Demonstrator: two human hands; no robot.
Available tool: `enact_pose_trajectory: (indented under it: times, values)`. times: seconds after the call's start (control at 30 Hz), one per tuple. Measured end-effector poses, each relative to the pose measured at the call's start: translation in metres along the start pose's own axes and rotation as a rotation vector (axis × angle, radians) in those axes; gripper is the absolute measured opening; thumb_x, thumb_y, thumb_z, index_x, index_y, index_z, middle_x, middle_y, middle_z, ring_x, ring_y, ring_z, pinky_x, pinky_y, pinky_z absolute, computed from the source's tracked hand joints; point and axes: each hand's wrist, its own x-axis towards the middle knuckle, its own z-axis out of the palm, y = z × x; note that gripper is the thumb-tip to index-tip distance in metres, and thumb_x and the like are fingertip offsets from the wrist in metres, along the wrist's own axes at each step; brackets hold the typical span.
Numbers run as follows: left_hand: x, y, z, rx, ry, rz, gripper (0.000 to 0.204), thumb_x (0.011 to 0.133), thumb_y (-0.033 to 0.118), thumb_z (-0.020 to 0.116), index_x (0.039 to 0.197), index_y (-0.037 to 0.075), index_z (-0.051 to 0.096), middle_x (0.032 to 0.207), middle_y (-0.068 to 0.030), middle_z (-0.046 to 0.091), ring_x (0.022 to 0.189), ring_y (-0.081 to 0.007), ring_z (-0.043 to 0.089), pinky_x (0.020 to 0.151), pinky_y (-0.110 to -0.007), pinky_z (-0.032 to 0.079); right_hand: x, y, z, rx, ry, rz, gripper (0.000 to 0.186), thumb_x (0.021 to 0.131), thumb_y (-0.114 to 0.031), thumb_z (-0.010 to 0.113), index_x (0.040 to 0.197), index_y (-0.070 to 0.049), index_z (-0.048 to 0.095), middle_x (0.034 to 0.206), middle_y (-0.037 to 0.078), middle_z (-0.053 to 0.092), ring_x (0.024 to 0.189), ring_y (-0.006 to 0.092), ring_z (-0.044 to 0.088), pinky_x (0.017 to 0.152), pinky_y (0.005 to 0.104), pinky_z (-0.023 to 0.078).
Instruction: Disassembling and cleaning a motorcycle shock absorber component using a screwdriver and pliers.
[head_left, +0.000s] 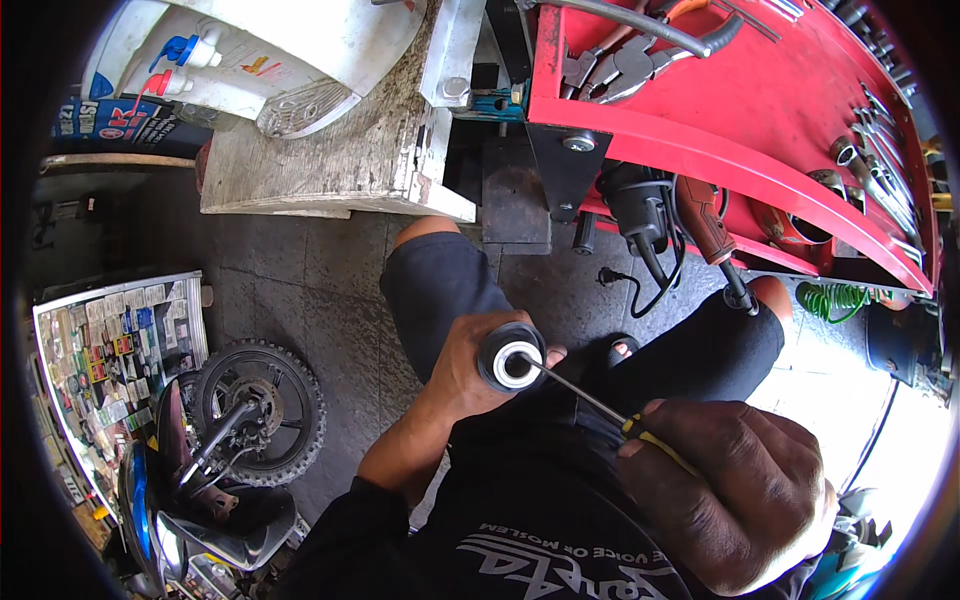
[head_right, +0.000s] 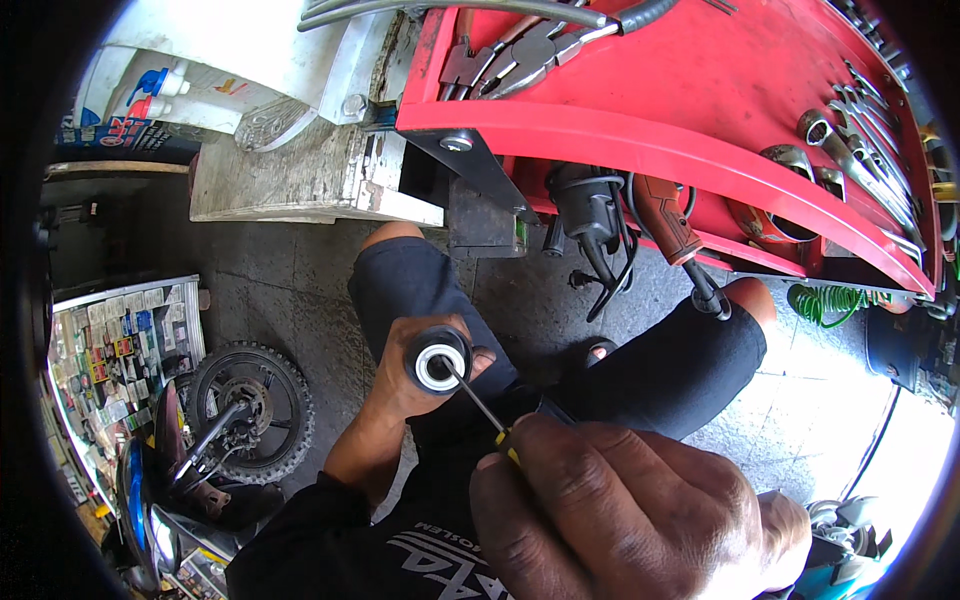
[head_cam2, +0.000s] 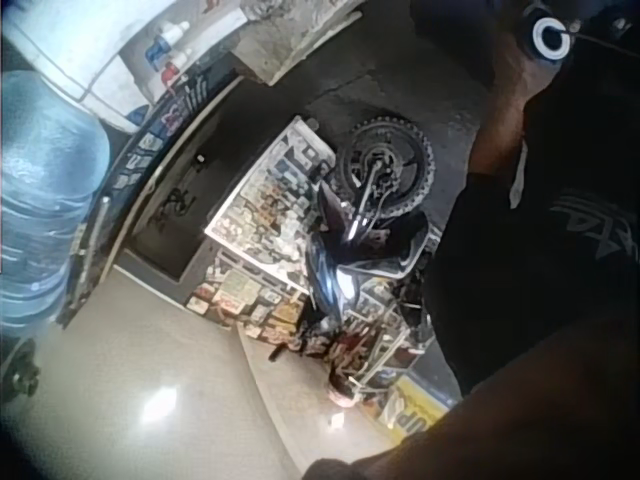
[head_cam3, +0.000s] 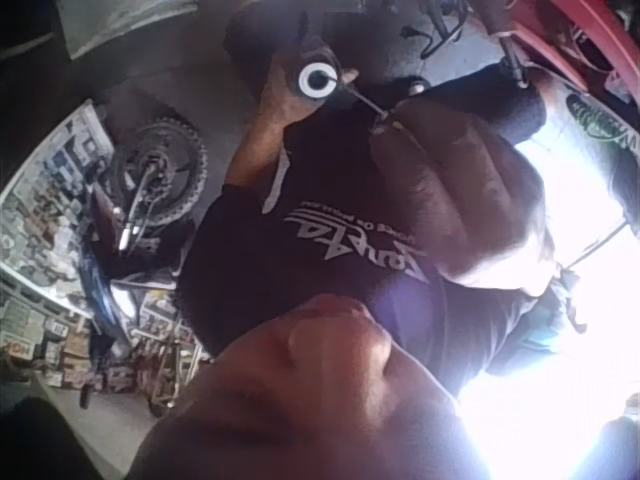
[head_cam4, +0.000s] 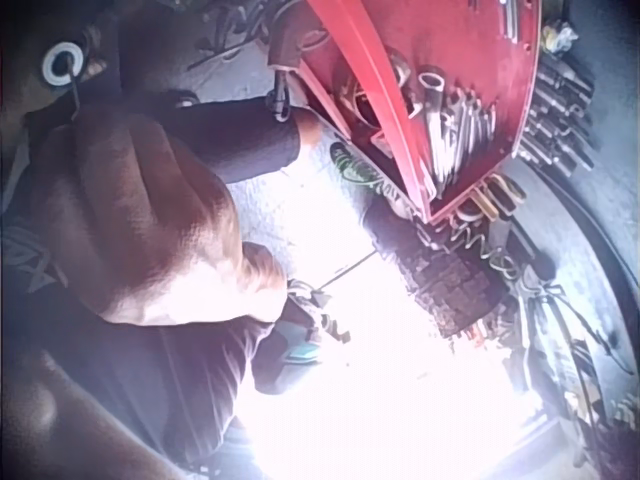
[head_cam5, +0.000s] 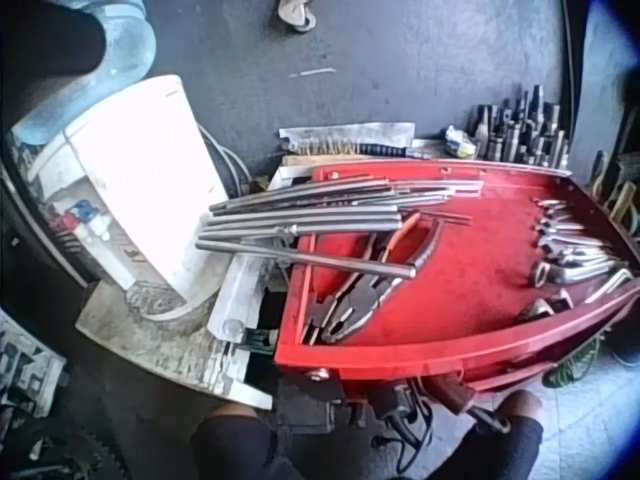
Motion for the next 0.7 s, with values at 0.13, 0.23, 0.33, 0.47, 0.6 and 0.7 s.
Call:
enact_pose_trajectory:
  times: [0.13, 0.23, 0.33, 0.47, 0.6, 0.7]
  values:
    - [-0.001, 0.002, -0.003, -0.043, -0.116, -0.067, 0.029, 0.083, 0.014, 0.083, 0.07, 0.005, 0.058, 0.063, -0.0048, 0.061, 0.053, -0.0164, 0.06, 0.051, -0.031, 0.044, 0.002, 0.001, -0.003, 0.007, -0.024, -0.062, 0.027, 0.061, -0.006, 0.079, 0.084, 0.003, 0.069, 0.082, 0.017, 0.068, 0.065, 0.0255, 0.072, 0.048, 0.032, 0.058]
    - [0.0, 0.002, -0.003, -0.035, -0.132, -0.071, 0.03, 0.083, 0.016, 0.083, 0.069, 0.005, 0.058, 0.062, -0.0044, 0.06, 0.052, -0.0163, 0.059, 0.05, -0.031, 0.044, 0.0, 0.009, -0.003, 0.014, -0.022, -0.128, 0.027, 0.061, -0.005, 0.078, 0.085, 0.003, 0.07, 0.081, 0.018, 0.068, 0.065, 0.0258, 0.072, 0.048, 0.0321, 0.058]
    - [0.0, 0.002, -0.003, -0.02, -0.131, -0.066, 0.031, 0.083, 0.016, 0.083, 0.069, 0.005, 0.058, 0.061, -0.0044, 0.059, 0.052, -0.0162, 0.059, 0.05, -0.031, 0.044, -0.001, 0.013, -0.002, 0.013, -0.022, -0.159, 0.028, 0.061, -0.005, 0.078, 0.086, 0.004, 0.07, 0.081, 0.018, 0.067, 0.065, 0.0262, 0.071, 0.048, 0.0321, 0.058]
    - [0.0, 0.002, -0.002, -0.033, -0.133, -0.054, 0.031, 0.082, 0.015, 0.083, 0.068, 0.005, 0.057, 0.061, -0.0047, 0.059, 0.052, -0.0165, 0.058, 0.05, -0.031, 0.044, -0.002, 0.01, -0.002, 0.003, -0.043, -0.126, 0.029, 0.061, -0.004, 0.078, 0.087, 0.005, 0.07, 0.081, 0.019, 0.067, 0.064, 0.0266, 0.071, 0.047, 0.0322, 0.058]
    - [0.001, 0.003, -0.002, -0.033, -0.13, -0.054, 0.031, 0.082, 0.014, 0.083, 0.069, 0.005, 0.057, 0.062, -0.0048, 0.059, 0.052, -0.0169, 0.058, 0.05, -0.031, 0.044, -0.002, 0.007, -0.004, -0.03, -0.036, -0.107, 0.028, 0.061, -0.003, 0.078, 0.087, 0.004, 0.07, 0.08, 0.018, 0.067, 0.064, 0.026, 0.071, 0.047, 0.0319, 0.058]
    - [0.003, 0.003, -0.002, -0.014, -0.121, -0.033, 0.03, 0.082, 0.014, 0.083, 0.069, 0.005, 0.057, 0.062, -0.005, 0.059, 0.052, -0.0172, 0.059, 0.05, -0.031, 0.044, -0.002, 0.003, -0.005, -0.031, -0.023, -0.082, 0.028, 0.061, -0.002, 0.078, 0.087, 0.004, 0.069, 0.078, 0.017, 0.066, 0.064, 0.0259, 0.071, 0.048, 0.0318, 0.058]
